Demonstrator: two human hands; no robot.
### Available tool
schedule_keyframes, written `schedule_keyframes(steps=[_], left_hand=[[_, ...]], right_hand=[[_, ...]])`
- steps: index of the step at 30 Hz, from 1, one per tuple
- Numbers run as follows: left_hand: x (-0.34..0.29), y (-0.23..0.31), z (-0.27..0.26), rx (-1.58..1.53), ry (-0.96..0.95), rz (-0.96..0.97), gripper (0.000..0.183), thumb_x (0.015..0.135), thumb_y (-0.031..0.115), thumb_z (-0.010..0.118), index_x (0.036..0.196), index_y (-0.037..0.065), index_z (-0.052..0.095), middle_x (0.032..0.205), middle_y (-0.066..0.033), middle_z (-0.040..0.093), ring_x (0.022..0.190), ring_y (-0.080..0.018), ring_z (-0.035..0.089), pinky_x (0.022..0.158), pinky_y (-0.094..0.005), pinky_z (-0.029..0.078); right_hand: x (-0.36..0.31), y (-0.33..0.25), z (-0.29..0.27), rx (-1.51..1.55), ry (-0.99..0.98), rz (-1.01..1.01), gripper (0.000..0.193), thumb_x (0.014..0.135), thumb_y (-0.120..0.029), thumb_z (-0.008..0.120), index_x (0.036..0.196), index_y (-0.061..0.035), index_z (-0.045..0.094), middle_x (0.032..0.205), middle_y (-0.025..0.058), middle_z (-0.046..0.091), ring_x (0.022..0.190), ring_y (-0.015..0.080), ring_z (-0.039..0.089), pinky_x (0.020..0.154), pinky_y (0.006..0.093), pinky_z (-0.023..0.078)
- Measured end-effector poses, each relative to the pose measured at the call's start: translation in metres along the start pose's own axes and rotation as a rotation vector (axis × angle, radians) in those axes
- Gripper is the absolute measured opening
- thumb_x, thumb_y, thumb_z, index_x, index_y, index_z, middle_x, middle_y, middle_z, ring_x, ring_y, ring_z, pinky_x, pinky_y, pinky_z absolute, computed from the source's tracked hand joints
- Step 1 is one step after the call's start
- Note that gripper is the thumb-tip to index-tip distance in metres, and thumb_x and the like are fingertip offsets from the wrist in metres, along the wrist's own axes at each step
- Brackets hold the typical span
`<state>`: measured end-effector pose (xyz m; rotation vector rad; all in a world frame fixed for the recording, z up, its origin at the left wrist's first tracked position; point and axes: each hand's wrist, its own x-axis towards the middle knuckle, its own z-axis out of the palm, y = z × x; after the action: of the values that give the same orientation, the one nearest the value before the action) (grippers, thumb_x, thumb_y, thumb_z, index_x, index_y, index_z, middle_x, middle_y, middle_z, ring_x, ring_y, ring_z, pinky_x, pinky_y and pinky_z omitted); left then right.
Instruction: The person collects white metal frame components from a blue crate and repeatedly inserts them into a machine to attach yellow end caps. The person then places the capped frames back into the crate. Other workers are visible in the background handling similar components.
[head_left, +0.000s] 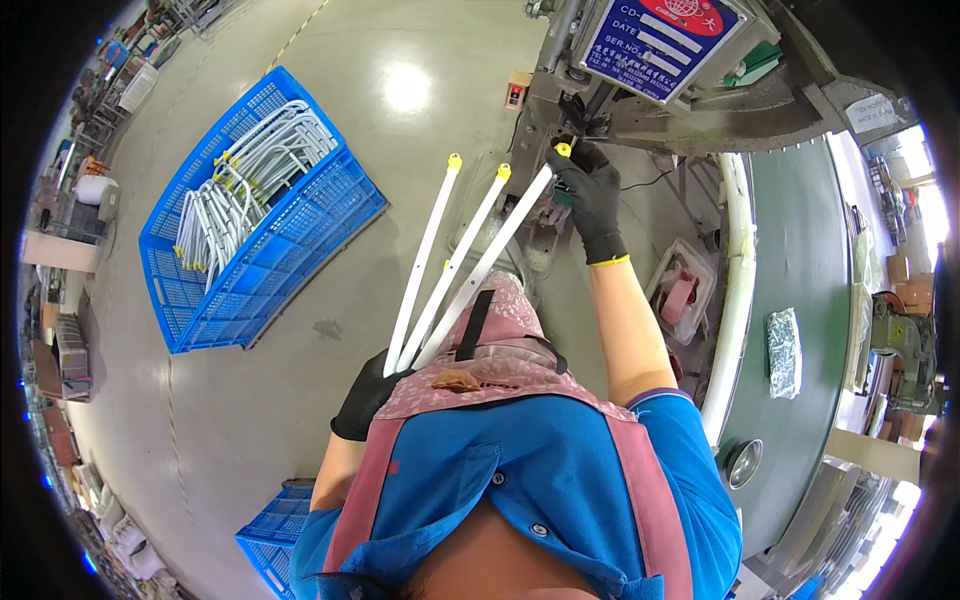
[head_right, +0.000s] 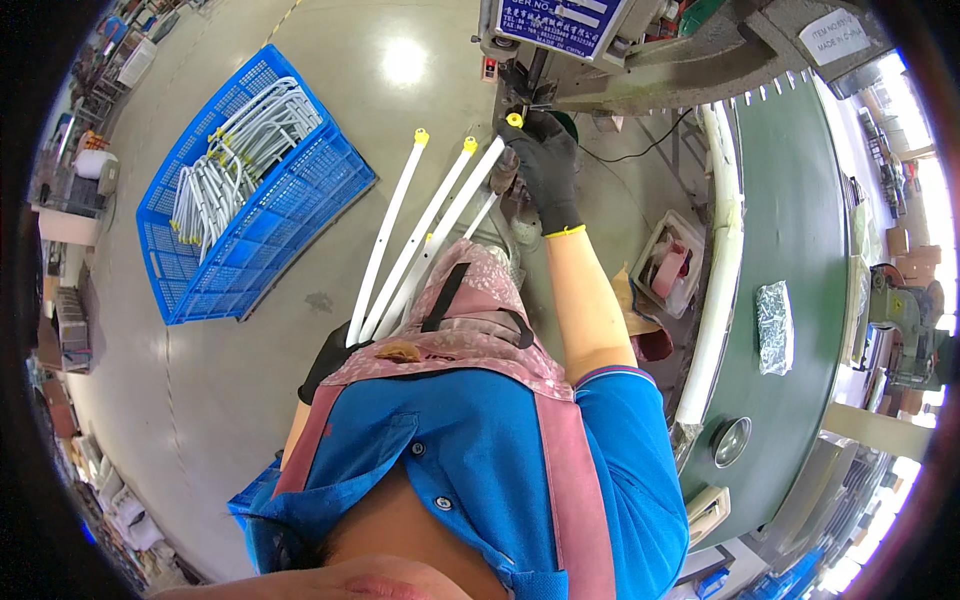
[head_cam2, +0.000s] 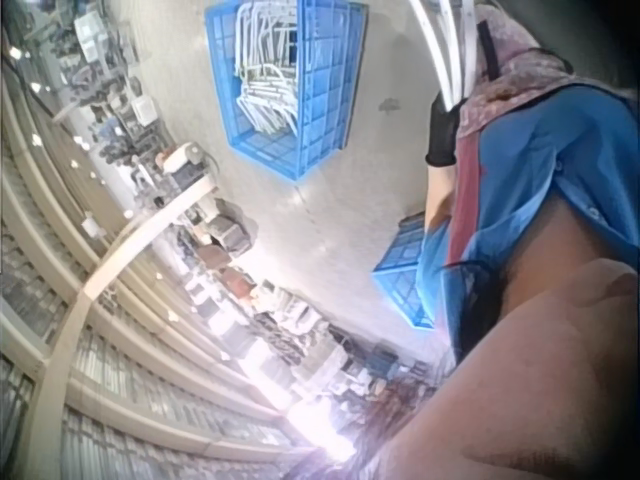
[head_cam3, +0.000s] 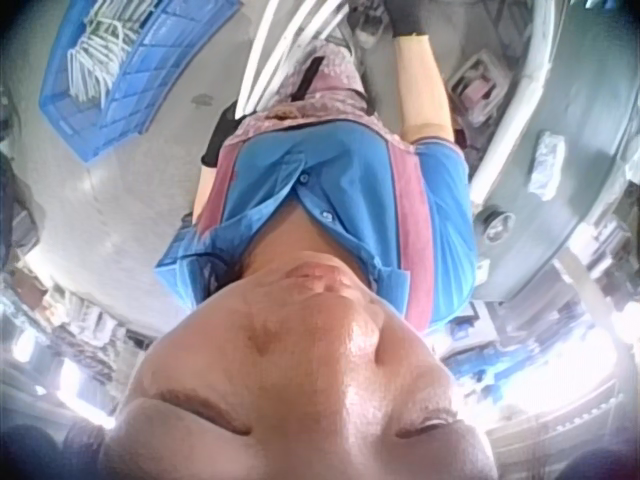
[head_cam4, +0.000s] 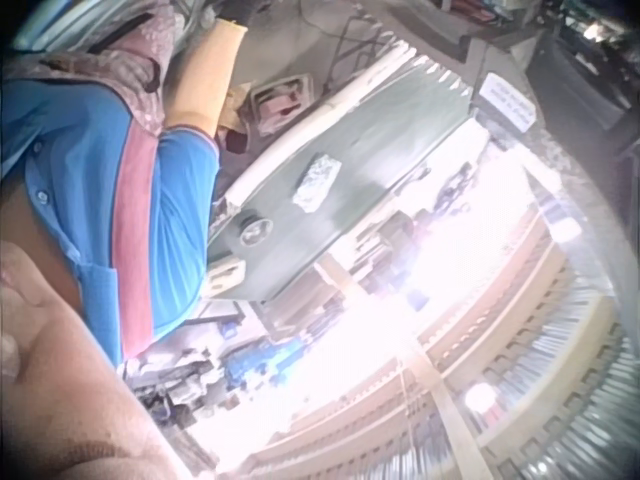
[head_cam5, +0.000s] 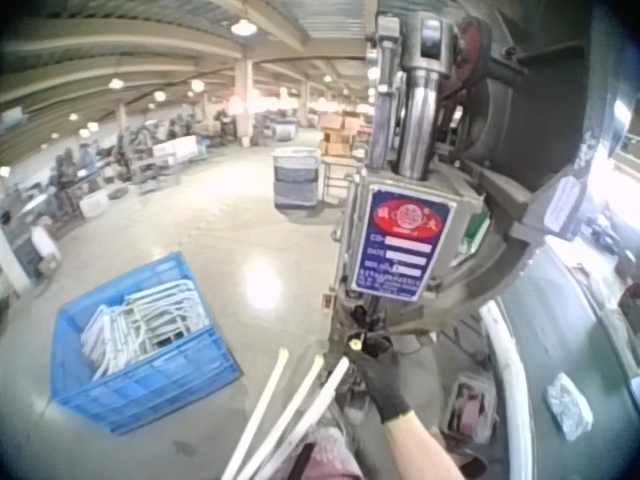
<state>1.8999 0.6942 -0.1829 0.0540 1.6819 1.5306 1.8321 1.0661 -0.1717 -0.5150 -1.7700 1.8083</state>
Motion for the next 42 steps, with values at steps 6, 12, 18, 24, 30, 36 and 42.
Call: schedule_keyframes(steps=[6,12,18,24,30,36,42], left_hand=[[0.001,-0.008,-0.005,-0.055,-0.017,0.005,0.045,0.082,0.011,0.064,0.123,-0.004,0.052,0.106,-0.0103,0.063,0.091,-0.0156,0.059,0.083,-0.0289,0.047],[0.009,-0.018,-0.005,-0.026,-0.02,0.024,0.043,0.081,0.012,0.065,0.12,-0.002,0.054,0.101,-0.0079,0.064,0.086,-0.0137,0.058,0.079,-0.0276,0.047],[0.008,-0.018,-0.014,0.035,-0.008,-0.008,0.041,0.08,0.012,0.065,0.118,-0.001,0.056,0.091,-0.0037,0.062,0.075,-0.0094,0.054,0.07,-0.0243,0.044],[0.006,-0.014,-0.009,0.021,0.017,-0.035,0.043,0.079,0.013,0.066,0.118,-0.002,0.056,0.097,-0.0069,0.063,0.082,-0.0129,0.056,0.076,-0.0267,0.045],[0.006,-0.01,-0.009,0.062,-0.003,0.041,0.046,0.079,0.013,0.065,0.12,-0.004,0.053,0.105,-0.0111,0.063,0.091,-0.0175,0.059,0.083,-0.0293,0.045],[0.003,-0.007,-0.009,0.024,-0.023,0.053,0.045,0.08,0.013,0.063,0.12,-0.004,0.053,0.104,-0.0124,0.063,0.092,-0.0186,0.06,0.083,-0.0299,0.046],[-0.013,0.012,-0.01,0.039,-0.023,0.001,0.044,0.082,0.013,0.062,0.121,-0.003,0.052,0.102,-0.0109,0.063,0.09,-0.0169,0.059,0.082,-0.0293,0.046]], right_hand=[[0.002,0.008,0.005,-0.017,0.043,-0.067,0.022,0.077,-0.005,0.072,0.096,0.0009,0.064,0.089,0.0038,0.066,0.079,0.0102,0.059,0.073,0.0235,0.048],[-0.002,0.015,-0.001,0.154,0.064,-0.064,0.028,0.079,-0.008,0.072,0.104,0.0008,0.062,0.092,0.0044,0.066,0.08,0.0101,0.06,0.07,0.0235,0.049],[-0.005,0.01,-0.005,0.037,0.068,-0.07,0.027,0.079,-0.009,0.072,0.102,0.0014,0.063,0.09,0.0039,0.065,0.077,0.0098,0.06,0.069,0.0234,0.049],[0.0,0.005,-0.002,-0.01,0.025,-0.13,0.023,0.08,-0.008,0.07,0.099,0.0024,0.064,0.088,0.0035,0.065,0.077,0.0094,0.059,0.07,0.0229,0.048],[0.003,-0.003,-0.004,-0.116,-0.012,-0.087,0.026,0.079,-0.013,0.072,0.099,0.002,0.064,0.088,0.0033,0.066,0.076,0.0085,0.058,0.07,0.0233,0.048],[0.003,-0.002,-0.005,-0.111,-0.034,-0.097,0.027,0.08,-0.014,0.072,0.1,0.0018,0.064,0.089,0.0029,0.065,0.077,0.0082,0.058,0.071,0.0232,0.047],[0.009,0.012,-0.009,-0.169,-0.052,-0.012,0.029,0.08,-0.017,0.071,0.1,0.0025,0.064,0.089,0.0043,0.065,0.08,0.0092,0.058,0.074,0.0242,0.047]])
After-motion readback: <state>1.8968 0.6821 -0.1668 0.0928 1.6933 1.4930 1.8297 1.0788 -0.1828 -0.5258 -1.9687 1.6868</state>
